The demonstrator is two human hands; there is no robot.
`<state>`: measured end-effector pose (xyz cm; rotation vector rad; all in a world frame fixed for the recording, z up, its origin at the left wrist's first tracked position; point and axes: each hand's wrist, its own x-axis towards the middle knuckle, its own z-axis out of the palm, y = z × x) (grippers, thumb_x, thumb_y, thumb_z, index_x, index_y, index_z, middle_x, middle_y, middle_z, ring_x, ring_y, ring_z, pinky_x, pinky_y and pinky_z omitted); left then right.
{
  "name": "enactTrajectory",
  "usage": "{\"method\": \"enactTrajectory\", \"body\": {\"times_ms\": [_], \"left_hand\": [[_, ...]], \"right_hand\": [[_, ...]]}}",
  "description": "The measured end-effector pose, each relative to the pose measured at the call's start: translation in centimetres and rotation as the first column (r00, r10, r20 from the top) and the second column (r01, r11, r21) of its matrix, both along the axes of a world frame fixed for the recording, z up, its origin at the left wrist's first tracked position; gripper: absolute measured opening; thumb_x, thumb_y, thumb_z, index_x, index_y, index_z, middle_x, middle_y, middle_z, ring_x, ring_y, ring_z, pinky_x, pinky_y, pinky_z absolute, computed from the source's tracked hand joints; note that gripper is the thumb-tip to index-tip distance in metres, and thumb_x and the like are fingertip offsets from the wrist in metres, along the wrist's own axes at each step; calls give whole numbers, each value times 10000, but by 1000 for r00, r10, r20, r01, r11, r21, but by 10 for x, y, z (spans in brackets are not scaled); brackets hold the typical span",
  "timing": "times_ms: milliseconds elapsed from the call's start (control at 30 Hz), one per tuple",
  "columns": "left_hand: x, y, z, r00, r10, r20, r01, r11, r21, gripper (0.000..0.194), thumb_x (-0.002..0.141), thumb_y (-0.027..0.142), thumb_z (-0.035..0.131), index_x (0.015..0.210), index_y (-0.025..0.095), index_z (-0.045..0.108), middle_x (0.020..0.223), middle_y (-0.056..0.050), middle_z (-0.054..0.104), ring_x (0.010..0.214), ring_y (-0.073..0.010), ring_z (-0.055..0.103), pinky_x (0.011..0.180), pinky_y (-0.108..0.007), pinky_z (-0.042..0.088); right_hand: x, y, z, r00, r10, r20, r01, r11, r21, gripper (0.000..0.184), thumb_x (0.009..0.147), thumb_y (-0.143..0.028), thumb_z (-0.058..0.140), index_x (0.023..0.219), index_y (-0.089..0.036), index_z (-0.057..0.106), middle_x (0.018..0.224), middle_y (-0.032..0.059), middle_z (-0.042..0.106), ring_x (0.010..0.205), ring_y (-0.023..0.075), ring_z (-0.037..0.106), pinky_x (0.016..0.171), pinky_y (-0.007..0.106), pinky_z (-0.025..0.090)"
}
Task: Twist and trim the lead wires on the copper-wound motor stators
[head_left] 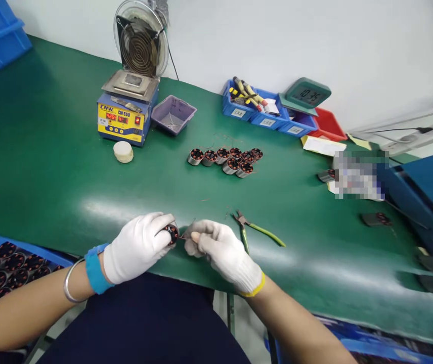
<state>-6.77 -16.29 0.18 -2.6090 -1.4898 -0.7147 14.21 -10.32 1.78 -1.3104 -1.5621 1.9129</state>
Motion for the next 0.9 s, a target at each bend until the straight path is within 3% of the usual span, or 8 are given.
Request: {"method": "enactTrajectory", "body": {"times_ms": [67,133,200,267,333,533,733,900], "left_hand": [[-5,0,-1,1000,7,25,-5,997,-76,147,919,259,494,926,160,603,1117,-128,646,927,-242,634,743,-368,539],[-9,1,-1,998,-11,58,20,986,-168,137,913,272,508,899,171,599,1120,-107,648,891,-228,640,724,-355,537],[-11,3,-2,996,-54,74,71,965,-252,120,902,274,525,883,179,596,1146,-95,638,937,-235,637,757,-360,533],[-10,6,-5,990,-114,79,134,939,-316,91,886,250,538,895,181,598,1168,-93,620,997,-240,621,804,-362,527],[-9,8,-9,986,-136,93,160,926,-341,78,864,209,551,906,176,608,1193,-105,588,1031,-236,598,842,-357,517],[-9,8,-12,999,-19,41,29,964,-265,71,839,215,589,873,195,648,1023,-92,583,942,-247,543,848,-439,475],[-12,12,-8,991,-125,44,132,956,-262,90,859,190,555,886,192,641,996,-82,619,933,-231,553,844,-407,458],[-15,17,-9,983,-161,83,178,944,-278,73,844,199,586,888,186,644,1006,-76,641,927,-220,575,869,-399,446]], "right_hand": [[8,-1,-8,964,-263,-49,265,964,40,302,751,-413,646,927,-191,543,833,79,677,740,187,631,623,305,478],[11,0,-9,916,-398,-49,399,896,193,420,702,-379,697,1046,-206,529,1045,114,656,939,224,631,680,318,497],[6,2,-4,954,-298,-28,295,917,270,551,667,-322,719,1161,-220,498,1128,110,625,1003,225,608,694,316,500],[-4,6,0,999,-49,1,48,984,174,610,668,-263,697,1231,-196,470,982,73,651,863,191,624,654,302,488],[-14,12,0,993,107,-57,-106,994,18,556,699,-242,650,1218,-147,475,742,-5,614,665,141,587,603,285,458],[-27,33,-11,949,-6,-314,-40,989,-141,471,692,-283,672,1115,-153,511,599,-86,515,473,68,449,540,262,418],[-44,54,-17,974,31,-226,-62,989,-135,487,606,-199,617,1079,-131,529,622,-50,611,446,75,477,478,245,404],[-24,56,-19,988,80,-130,-99,983,-154,440,567,-157,578,1005,-141,531,619,-60,613,448,76,510,529,266,477]]}}
